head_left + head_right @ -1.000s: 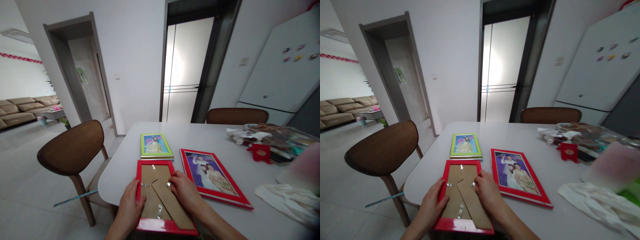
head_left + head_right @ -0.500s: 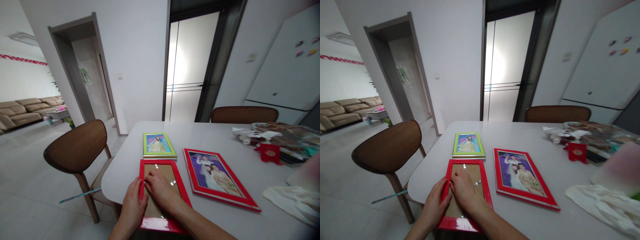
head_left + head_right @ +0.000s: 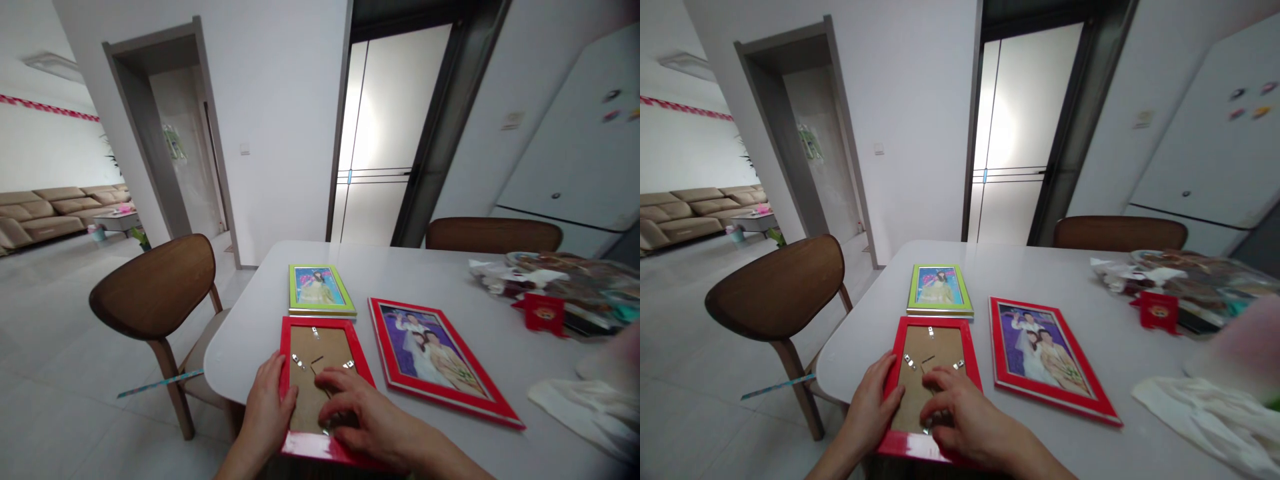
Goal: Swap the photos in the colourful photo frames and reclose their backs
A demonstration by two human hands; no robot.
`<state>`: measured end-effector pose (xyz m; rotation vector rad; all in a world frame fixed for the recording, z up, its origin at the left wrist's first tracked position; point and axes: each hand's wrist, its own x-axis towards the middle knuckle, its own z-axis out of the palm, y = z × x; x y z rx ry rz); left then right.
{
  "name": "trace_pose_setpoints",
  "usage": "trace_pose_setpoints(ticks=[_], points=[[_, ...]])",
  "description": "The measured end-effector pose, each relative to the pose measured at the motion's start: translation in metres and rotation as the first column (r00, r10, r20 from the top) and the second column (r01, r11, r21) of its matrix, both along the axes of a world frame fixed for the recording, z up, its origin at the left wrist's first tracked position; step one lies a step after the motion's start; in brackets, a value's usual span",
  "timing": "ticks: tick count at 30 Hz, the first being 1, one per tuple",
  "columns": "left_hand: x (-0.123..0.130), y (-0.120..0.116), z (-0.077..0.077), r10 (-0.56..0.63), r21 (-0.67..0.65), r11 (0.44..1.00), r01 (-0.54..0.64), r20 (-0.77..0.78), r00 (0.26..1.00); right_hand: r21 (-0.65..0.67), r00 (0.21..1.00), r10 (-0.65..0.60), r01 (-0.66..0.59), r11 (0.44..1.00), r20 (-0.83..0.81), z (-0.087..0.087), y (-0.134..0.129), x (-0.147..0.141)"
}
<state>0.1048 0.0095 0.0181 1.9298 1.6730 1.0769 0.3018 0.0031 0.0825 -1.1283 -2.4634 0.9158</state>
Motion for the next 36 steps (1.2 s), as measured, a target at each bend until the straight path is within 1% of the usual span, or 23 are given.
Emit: trace_pose_setpoints(ticks=[3,8,13,15,16,18,19,21,23,25,28,31,33,36], points=[[0.001,0.000,0.000,0.003,-0.001,1.000,-0.003,0.002,1.000,0.039,1.000,-0.013,0.013,0.999,-0.002,-0.002,-0.002,-0.001],[0.000,0.000,0.001,0.009,0.000,1.000,-0.009,0.016,1.000,0.067,0.999,0.037,-0.038,0.997,0.012,-0.002,0.003,-0.006],[0.001,0.000,0.001,0.009,-0.005,1.000,-0.009,0.013,1.000,0.162,0.995,-0.040,0.054,0.985,-0.087,-0.008,0.008,-0.010],[0.002,0.000,0.001,0.009,-0.005,1.000,-0.009,0.013,1.000,0.189,0.985,-0.117,0.140,0.972,-0.127,-0.012,0.017,-0.012],[0.003,-0.001,0.001,0.008,-0.004,1.000,-0.008,0.013,1.000,0.216,0.977,-0.179,0.201,0.955,-0.119,-0.013,0.024,-0.012],[0.005,-0.001,0.002,0.007,-0.002,1.000,-0.007,0.014,1.000,0.292,0.944,-0.325,0.326,0.899,-0.053,-0.016,0.042,-0.014],[0.006,-0.001,0.002,0.006,-0.001,1.000,-0.006,0.014,1.000,0.330,0.921,-0.388,0.370,0.869,-0.009,-0.017,0.052,-0.016],[0.007,-0.001,0.003,0.006,-0.002,1.000,-0.006,0.013,1.000,0.375,0.880,-0.473,0.421,0.826,0.053,-0.021,0.069,-0.020],[0.008,0.000,0.004,0.003,-0.007,1.000,-0.003,0.008,1.000,0.388,0.858,-0.509,0.447,0.806,0.070,-0.026,0.080,-0.024],[0.008,0.000,0.005,0.001,-0.014,1.000,-0.001,0.003,1.000,0.402,0.847,-0.526,0.455,0.794,0.080,-0.030,0.086,-0.029],[0.009,0.000,0.005,0.006,-0.020,1.000,-0.006,0.004,1.000,0.413,0.849,-0.520,0.444,0.795,0.089,-0.033,0.088,-0.033],[0.010,-0.001,0.005,0.014,-0.024,1.000,-0.014,0.005,1.000,0.417,0.864,-0.496,0.421,0.805,0.084,-0.029,0.083,-0.031],[0.011,-0.001,0.005,0.018,-0.023,1.000,-0.017,0.006,1.000,0.422,0.880,-0.470,0.401,0.813,0.070,-0.023,0.072,-0.025],[0.012,0.001,0.006,0.021,-0.022,1.000,-0.020,0.015,1.000,0.392,0.904,-0.424,0.371,0.842,0.056,-0.017,0.048,-0.010]])
